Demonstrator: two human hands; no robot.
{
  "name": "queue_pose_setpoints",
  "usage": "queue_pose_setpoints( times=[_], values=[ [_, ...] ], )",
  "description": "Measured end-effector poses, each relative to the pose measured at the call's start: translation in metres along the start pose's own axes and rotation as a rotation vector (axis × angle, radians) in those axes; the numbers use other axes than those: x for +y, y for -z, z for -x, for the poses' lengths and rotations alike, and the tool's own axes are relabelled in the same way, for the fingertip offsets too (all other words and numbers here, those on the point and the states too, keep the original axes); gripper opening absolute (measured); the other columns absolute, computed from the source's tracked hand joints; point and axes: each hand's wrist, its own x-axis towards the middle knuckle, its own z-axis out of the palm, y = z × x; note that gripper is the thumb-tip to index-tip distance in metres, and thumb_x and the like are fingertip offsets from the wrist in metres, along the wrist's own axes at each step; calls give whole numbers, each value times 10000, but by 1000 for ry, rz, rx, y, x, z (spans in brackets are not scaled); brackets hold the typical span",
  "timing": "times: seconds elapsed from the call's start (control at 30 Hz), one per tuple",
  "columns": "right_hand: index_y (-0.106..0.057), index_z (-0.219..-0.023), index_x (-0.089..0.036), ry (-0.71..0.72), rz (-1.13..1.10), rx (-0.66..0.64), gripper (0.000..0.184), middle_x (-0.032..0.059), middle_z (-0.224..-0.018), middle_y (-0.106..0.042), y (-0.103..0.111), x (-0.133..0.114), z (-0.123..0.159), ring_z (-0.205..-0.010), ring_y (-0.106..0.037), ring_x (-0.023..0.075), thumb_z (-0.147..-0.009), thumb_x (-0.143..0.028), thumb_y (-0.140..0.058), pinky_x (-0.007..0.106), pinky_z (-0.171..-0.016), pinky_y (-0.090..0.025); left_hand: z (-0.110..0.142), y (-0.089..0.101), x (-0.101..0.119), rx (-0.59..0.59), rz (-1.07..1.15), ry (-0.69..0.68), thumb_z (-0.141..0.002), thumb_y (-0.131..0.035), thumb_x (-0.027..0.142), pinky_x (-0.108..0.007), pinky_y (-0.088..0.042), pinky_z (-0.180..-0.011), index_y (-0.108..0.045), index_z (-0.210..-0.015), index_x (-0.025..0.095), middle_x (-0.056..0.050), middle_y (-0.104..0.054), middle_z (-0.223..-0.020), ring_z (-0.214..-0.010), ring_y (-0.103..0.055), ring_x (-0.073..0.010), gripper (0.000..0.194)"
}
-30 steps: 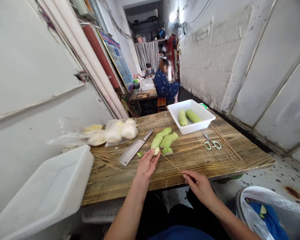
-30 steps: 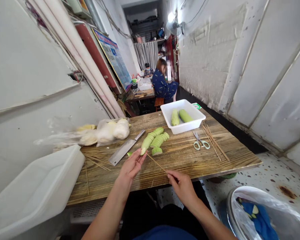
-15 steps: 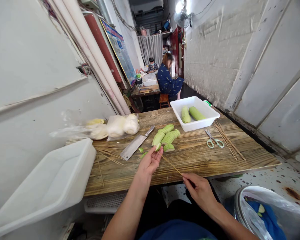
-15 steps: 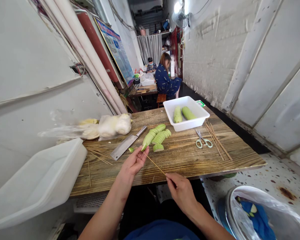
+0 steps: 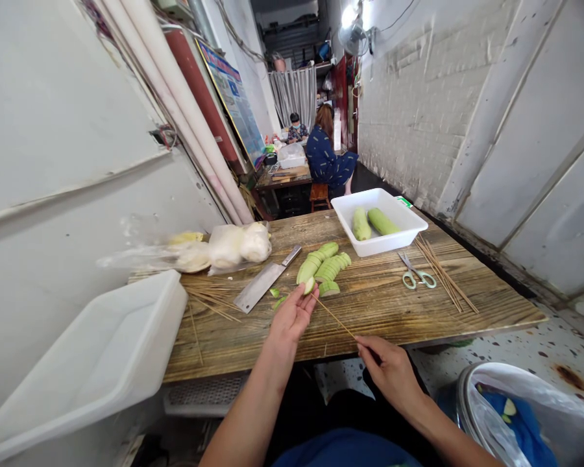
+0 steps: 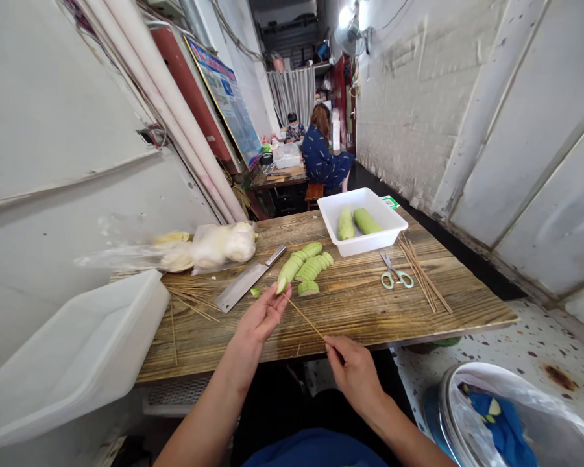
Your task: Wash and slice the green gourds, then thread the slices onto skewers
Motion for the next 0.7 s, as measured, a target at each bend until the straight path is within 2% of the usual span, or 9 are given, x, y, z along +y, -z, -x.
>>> queue_pose_setpoints(
  times=[0.23, 0.4, 0.57, 0.7],
  values=[
    [-685, -954, -221, -19, -23, -3, 218, 45, -849, -726, 1, -2, -1, -740, -683, 184, -858, -237, -490, 290, -683, -551, 0, 1, -3, 6, -4, -4, -829, -510, 33, -288, -577, -739, -587, -864, 64, -122, -694, -787, -774, -684, -180, 90],
    [-687, -920, -203, -50, -16, -7, 208, 46, -813, -721, -2, -5, -1, -707, -674, 175, -854, -232, -492, 274, -670, -538, -2, 4, -11, -54, -17, -92, -815, -526, 26, -314, -561, -790, -577, -789, 87, -121, -698, -813, -798, -682, -184, 84],
    [-682, -925, -198, -69, -33, -44, 233, 28, -734, -703, -6, -13, 1, -610, -646, 148, -862, -210, -457, 239, -589, -511, -3, 8, -15, -106, -72, -194, -784, -573, 31, -347, -545, -815, -557, -730, 105, -108, -702, -803, -789, -686, -188, 93],
    [-656, -1047, -167, -34, -18, -63, 281, 43, -796, -716, -6, -20, 2, -614, -652, 145, -863, -188, -445, 235, -602, -514, -5, 11, -13, -161, -164, -205, -749, -625, 55, -335, -546, -784, -577, -756, 93, -114, -702, -794, -764, -687, -190, 62]
  ],
)
